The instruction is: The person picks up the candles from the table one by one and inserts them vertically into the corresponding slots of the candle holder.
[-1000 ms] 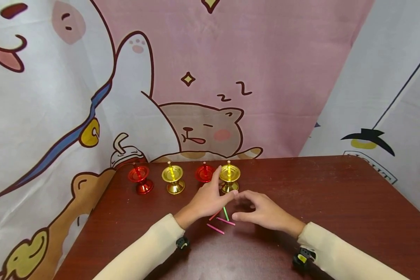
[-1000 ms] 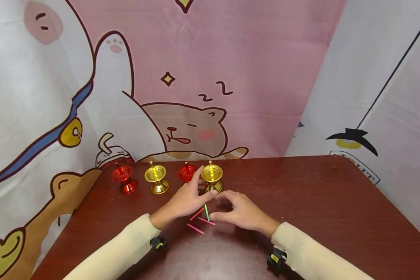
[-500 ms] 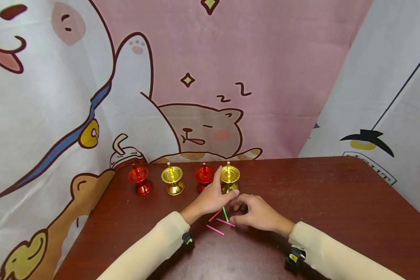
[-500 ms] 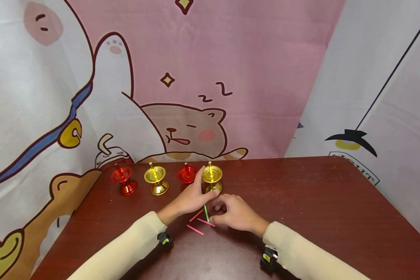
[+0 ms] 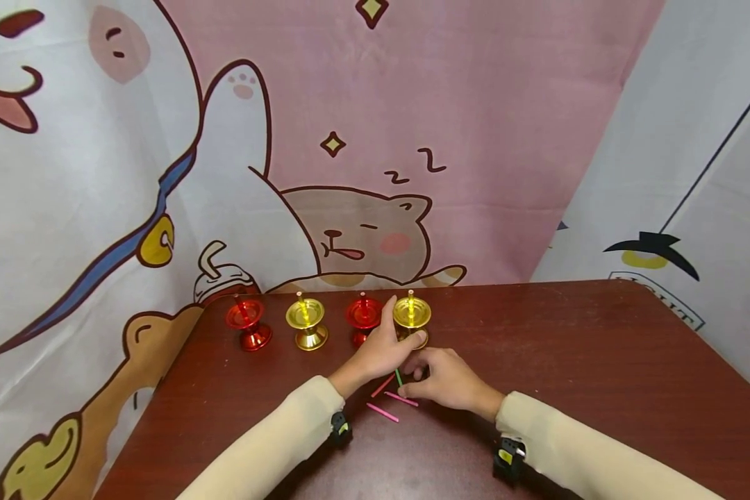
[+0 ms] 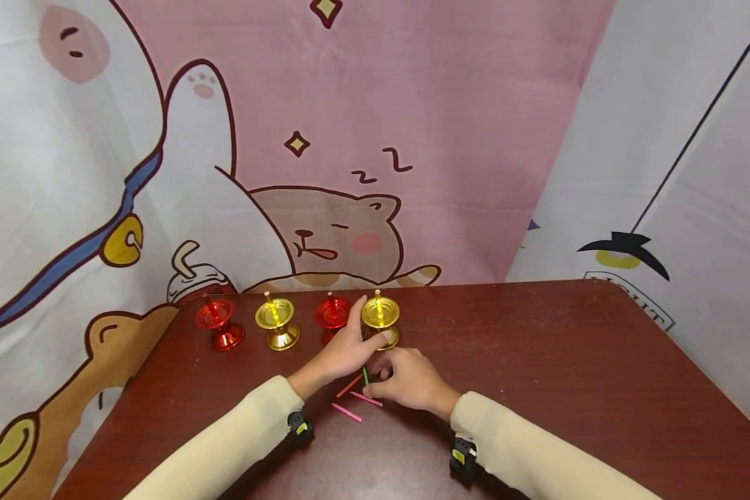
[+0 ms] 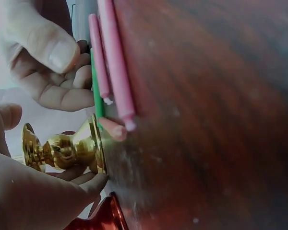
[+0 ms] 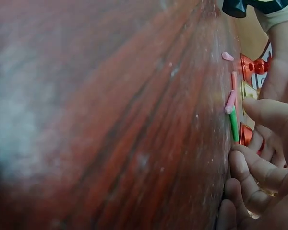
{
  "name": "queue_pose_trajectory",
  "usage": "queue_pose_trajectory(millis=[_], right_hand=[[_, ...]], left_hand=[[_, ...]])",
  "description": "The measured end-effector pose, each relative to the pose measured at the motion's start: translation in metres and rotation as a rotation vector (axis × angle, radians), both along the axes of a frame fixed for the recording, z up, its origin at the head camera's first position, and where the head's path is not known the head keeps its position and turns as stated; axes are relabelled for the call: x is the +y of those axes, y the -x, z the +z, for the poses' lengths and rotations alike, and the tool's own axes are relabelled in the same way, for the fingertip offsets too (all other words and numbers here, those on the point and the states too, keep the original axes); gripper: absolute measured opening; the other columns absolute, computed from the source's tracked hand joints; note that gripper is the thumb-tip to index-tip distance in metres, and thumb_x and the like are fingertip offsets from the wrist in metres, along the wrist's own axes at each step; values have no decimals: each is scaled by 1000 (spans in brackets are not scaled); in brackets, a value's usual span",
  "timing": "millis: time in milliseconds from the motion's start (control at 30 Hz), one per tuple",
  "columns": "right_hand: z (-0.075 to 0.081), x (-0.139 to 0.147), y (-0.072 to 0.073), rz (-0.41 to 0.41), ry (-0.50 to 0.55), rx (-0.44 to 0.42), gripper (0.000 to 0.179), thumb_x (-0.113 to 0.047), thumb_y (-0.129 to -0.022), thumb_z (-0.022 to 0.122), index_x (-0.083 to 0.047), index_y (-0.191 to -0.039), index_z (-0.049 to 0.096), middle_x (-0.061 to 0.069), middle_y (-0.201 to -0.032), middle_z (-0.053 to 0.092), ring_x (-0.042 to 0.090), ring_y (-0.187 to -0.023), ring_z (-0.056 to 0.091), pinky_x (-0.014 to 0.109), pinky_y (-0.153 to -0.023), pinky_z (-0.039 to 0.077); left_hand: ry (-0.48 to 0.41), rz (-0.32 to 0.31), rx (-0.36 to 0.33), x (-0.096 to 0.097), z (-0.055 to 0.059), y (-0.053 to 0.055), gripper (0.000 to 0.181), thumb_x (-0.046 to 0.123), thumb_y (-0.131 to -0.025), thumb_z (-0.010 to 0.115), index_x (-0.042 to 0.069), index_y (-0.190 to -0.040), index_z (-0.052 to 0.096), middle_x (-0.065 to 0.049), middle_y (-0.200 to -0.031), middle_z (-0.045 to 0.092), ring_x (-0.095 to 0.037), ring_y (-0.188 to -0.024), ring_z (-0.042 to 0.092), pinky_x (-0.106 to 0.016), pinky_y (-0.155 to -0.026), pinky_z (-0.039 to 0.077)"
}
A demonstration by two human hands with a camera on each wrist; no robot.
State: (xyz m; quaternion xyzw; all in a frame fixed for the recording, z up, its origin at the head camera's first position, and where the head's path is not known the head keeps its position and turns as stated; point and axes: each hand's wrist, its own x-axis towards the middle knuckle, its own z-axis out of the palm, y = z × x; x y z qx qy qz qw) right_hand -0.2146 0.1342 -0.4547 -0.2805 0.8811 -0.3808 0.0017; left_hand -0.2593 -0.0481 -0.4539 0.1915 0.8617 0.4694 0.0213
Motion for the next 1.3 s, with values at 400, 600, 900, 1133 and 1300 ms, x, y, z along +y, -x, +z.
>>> queue_pose_trajectory(millis=[400,600,900,1133,1300], right_hand=[[-1,-12,0,-81,-66,-22,23,-28,-82,96,-16,-83,76,-15,-65,62,1,-61,55,27,-56,47],[-26,-4,14,-39,-22,33,23,-30,-82,95,-17,-82,75,-16,-67,64,4,-65,59,31,-58,50],[-33,8,19,5,-15,40,22,-30,-81,98,-21,-84,78,-18,-74,65,3,-71,60,30,-66,51],[4,9,1,-9,-47,-41,16,-16,-83,96,-16,-86,81,-16,-75,67,1,-73,59,28,-70,51],[7,14,-1,-10,-63,-69,14,-13,-85,95,-17,-86,82,-17,-73,68,1,-72,60,26,-69,51]], left_hand=[[-37,-35,-15,3,2,4,81,32,-108,68,1,-167,22,-29,-144,63,-42,-128,67,-58,-113,50],[-62,-47,-93,2,12,1,81,29,-108,67,3,-169,21,-30,-151,59,-44,-136,62,-59,-119,44],[-90,-70,-167,-1,12,4,80,31,-111,67,9,-172,20,-29,-160,50,-44,-147,53,-59,-123,39],[-152,-133,-207,-5,10,8,77,26,-112,66,9,-171,20,-25,-165,44,-39,-157,40,-56,-127,34],[-180,-172,-231,-9,10,9,76,24,-113,66,9,-171,19,-25,-166,43,-38,-158,39,-54,-127,35]])
